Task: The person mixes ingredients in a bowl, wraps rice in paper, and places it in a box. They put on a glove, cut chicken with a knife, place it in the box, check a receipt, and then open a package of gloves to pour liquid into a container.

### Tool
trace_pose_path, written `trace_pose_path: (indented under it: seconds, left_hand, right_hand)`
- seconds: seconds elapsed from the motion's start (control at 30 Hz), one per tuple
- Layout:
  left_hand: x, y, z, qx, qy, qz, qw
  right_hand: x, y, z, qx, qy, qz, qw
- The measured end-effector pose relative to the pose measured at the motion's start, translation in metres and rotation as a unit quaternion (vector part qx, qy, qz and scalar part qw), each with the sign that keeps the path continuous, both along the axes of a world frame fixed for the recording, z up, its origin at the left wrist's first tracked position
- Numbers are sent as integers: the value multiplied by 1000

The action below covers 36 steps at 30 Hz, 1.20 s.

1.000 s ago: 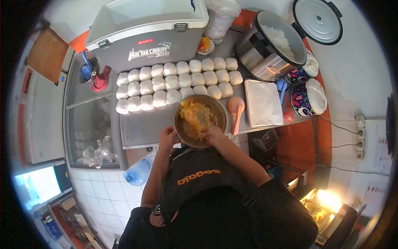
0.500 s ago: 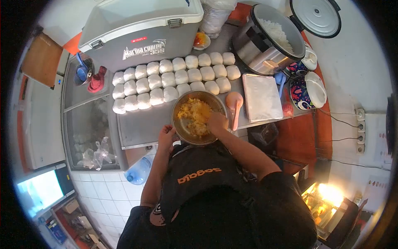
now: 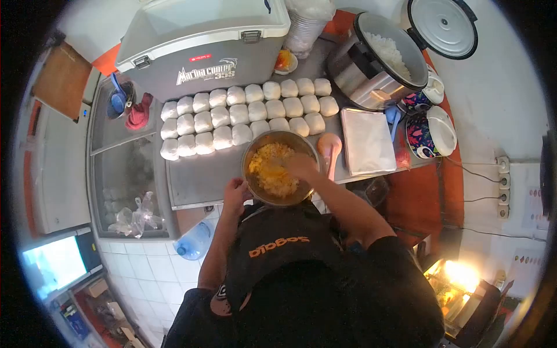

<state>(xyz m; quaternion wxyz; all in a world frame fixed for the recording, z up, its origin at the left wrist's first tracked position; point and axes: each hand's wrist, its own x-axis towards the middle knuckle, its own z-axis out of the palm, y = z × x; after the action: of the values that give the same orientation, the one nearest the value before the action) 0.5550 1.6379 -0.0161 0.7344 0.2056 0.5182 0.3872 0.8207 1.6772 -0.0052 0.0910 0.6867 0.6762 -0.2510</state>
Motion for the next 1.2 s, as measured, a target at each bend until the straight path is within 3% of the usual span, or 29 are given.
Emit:
trace_pose_path:
  seconds: [0.1, 0.17, 0.23, 0.27, 0.33, 0.43, 0.47, 0.53, 0.6, 0.7, 0.77, 0.83, 0.87, 0.97, 1.07, 1.17, 1.2]
  left_hand:
    - [2, 2, 2, 12, -6, 1, 1000]
    - [0, -1, -9, 16, -2, 3, 1000]
    - [-3, 1, -11, 11, -1, 3, 1000]
    - [-3, 1, -12, 2, -3, 2, 1000]
    - [-3, 1, -13, -3, -6, -3, 1000]
    - [-1, 4, -11, 10, -2, -12, 1000]
    - [0, 5, -4, 15, 9, -12, 1000]
    - [-2, 6, -7, 26, 15, -17, 999]
    - [-8, 5, -27, 38, 4, -30, 999]
    - [-2, 3, 4, -3, 6, -10, 1000]
    - [-2, 3, 4, 3, -10, -16, 1000]
    - [-3, 2, -3, 4, -16, -13, 1000]
    - [-3, 2, -11, 3, -15, -7, 1000]
    - [2, 2, -8, 3, -4, 10, 1000]
    - [3, 1, -9, 13, -15, 25, 999]
    - [0, 0, -19, 25, -32, 28, 999]
    - [-1, -1, -21, 27, -36, 26, 999]
  right_hand:
    - [36, -11, 27, 43, -20, 12, 999]
    - [55, -24, 63, -54, 57, -51, 996]
    - [57, -32, 69, -93, 41, -14, 995]
    - [55, -37, 63, -84, -15, 54, 995]
    - [50, -40, 45, -51, -49, 60, 996]
    - [26, -32, -20, 69, 48, -72, 994]
    - [22, -36, -61, 140, 105, -78, 982]
    - [2, -35, -67, 174, 114, -47, 977]
    - [-23, -34, 1, 98, 17, 22, 995]
    - [-3, -35, 33, 71, 21, 112, 991]
    - [11, -16, 88, -10, -24, 136, 990]
    - [15, -6, 131, -30, -52, 77, 995]
    - [18, -1, 140, -39, -67, 47, 996]
    - [31, 8, 90, -179, -60, 181, 965]
    - [20, 5, 35, -330, 105, -87, 934]
    - [-5, -18, 36, -283, 314, -393, 816]
    - [-6, -23, 28, -269, 342, -448, 781]
